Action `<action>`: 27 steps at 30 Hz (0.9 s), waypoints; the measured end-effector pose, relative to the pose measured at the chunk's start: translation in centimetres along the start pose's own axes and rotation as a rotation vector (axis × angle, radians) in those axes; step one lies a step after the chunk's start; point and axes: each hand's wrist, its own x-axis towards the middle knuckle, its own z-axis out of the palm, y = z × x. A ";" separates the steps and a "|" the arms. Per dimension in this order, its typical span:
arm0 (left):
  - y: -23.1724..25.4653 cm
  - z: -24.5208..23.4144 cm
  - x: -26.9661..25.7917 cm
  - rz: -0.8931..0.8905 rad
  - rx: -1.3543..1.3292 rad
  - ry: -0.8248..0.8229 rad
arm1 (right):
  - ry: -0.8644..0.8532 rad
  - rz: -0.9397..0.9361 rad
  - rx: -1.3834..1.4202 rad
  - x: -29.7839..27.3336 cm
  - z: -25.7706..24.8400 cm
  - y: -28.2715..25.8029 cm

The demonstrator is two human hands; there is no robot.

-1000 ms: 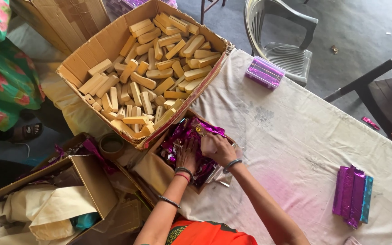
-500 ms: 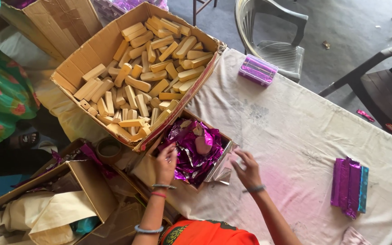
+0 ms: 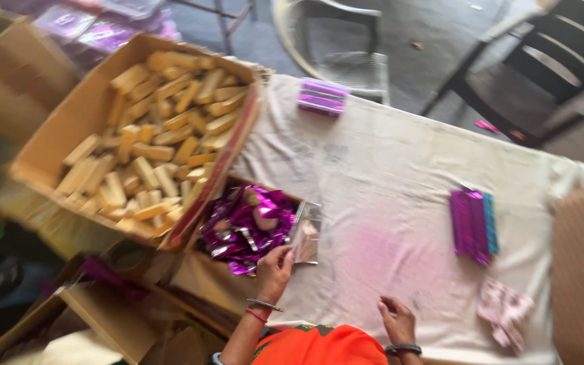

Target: The person wraps a wooden block in silver foil, then covers it with a purple wrapper, and places it on a stack. They then wipe a clear plastic container with a pink cloth and place it on the table.

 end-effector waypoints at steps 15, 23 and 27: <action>-5.6 18.1 -3.8 0.342 0.473 -0.607 | 0.101 -0.044 -0.098 -4.7 -12.6 3.1; -3.1 19.5 -5.7 0.315 0.945 -0.775 | 0.352 -0.073 -0.206 -1.3 -20.2 6.3; -3.7 19.5 -6.4 0.221 1.033 -0.760 | 0.403 -0.111 -0.411 2.1 -23.8 6.7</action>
